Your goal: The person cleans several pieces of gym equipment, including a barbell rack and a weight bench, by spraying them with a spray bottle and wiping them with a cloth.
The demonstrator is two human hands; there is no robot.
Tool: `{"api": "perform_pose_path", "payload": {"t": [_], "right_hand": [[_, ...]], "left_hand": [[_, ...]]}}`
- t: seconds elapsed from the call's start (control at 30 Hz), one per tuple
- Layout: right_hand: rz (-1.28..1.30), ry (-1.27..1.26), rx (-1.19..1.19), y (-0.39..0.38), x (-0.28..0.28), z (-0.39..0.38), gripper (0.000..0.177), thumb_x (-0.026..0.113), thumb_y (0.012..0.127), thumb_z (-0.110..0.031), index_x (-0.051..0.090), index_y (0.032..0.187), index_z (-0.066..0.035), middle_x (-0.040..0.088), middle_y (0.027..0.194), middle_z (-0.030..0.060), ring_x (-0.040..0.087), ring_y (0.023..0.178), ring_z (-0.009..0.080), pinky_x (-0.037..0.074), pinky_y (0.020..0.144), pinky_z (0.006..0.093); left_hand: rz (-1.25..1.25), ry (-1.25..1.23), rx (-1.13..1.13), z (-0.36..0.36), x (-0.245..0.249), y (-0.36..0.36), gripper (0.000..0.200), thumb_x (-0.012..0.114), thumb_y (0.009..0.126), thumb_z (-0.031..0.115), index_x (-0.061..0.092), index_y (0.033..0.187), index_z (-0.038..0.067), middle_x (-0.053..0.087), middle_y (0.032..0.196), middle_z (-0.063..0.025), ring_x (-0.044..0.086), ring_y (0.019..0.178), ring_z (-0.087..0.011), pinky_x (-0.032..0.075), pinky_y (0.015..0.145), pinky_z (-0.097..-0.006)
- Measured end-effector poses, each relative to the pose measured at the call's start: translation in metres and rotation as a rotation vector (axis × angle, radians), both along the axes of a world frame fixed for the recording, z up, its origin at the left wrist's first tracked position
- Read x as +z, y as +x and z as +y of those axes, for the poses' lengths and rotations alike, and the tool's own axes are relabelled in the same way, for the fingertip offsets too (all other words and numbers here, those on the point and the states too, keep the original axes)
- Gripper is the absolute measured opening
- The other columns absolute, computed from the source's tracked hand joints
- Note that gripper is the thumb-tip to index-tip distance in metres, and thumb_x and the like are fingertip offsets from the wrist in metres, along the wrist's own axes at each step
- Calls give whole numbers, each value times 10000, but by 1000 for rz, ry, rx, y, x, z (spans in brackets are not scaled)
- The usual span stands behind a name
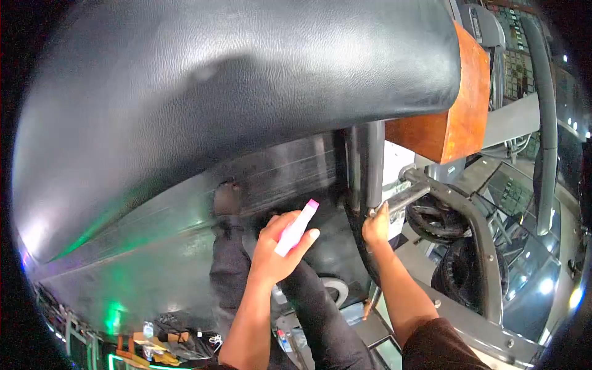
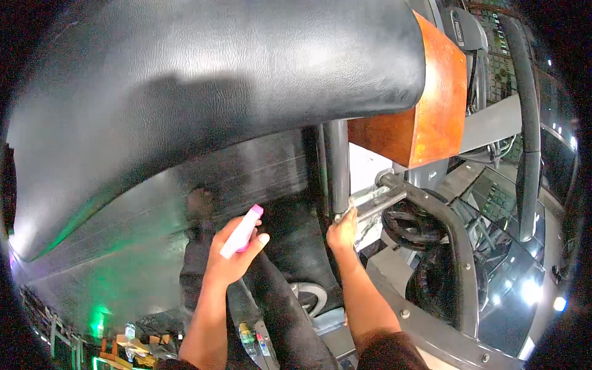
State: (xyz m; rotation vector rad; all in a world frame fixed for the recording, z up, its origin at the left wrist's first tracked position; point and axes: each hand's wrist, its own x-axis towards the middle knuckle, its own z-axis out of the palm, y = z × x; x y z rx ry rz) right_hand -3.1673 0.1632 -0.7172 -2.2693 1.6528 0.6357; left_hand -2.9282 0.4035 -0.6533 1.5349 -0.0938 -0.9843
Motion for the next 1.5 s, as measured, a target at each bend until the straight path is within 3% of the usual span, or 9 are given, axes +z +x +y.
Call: {"api": "perform_pose_path", "payload": {"t": [0.1,0.17,0.33,0.5,0.6,0.83,1.2,1.3,1.5], "right_hand": [[-376,176,-319,3,-2,-12,630,540,1030,-232,293,1482,131,356,1511,341,380,1409,434,321,1173,407],[-225,169,15,14,6,-27,614,538,1039,-244,316,1475,126,331,1523,346,391,1410,415,340,1162,403],[-90,269,219,22,37,-7,1201,756,830,-458,-15,1521,151,149,1576,383,147,1499,471,153,1240,449],[-443,736,-641,31,59,-34,925,525,1000,-444,-47,1595,-27,242,1611,264,261,1491,297,236,1194,339],[-95,536,-333,-9,34,-38,906,602,986,-333,19,1593,2,402,1517,260,412,1389,291,325,1150,360],[-97,384,89,-61,22,-25,848,715,913,-341,275,1522,52,553,1361,281,536,1296,347,403,1093,412],[-279,290,-147,-54,29,-16,601,822,823,-381,660,1198,59,742,1023,198,713,936,248,535,860,344],[207,331,169,-13,50,-42,519,819,812,-393,707,1069,45,731,899,236,724,825,285,543,776,366],[-345,-87,190,29,33,-47,335,684,920,-199,617,1094,78,669,929,327,659,888,493,519,790,456]], "left_hand": [[33,-21,65,5,1,-3,334,812,858,160,668,1118,8,649,853,3,597,800,-72,500,737,-251],[165,11,85,8,6,0,354,815,844,159,675,1143,30,684,950,-63,615,812,-163,492,745,-302],[98,-15,90,7,1,-8,347,815,850,167,679,1137,29,646,893,-34,580,776,-121,480,726,-275],[147,-26,59,9,9,-6,336,816,851,165,684,1130,33,607,844,-11,559,756,-103,465,709,-259],[151,-18,74,15,7,-8,334,815,850,160,684,1128,31,592,827,-4,549,750,-96,460,702,-257],[171,-32,119,24,5,-2,341,817,848,156,684,1136,30,595,838,-6,537,732,-86,458,697,-250],[181,-25,180,42,7,7,369,822,847,169,685,1164,36,645,944,-9,558,761,-70,479,725,-245],[200,15,153,43,7,3,372,822,848,181,684,1164,40,657,956,-14,566,769,-74,484,728,-251],[240,51,120,34,8,0,370,820,851,203,687,1157,46,662,926,-14,575,773,-78,490,736,-258]]}}
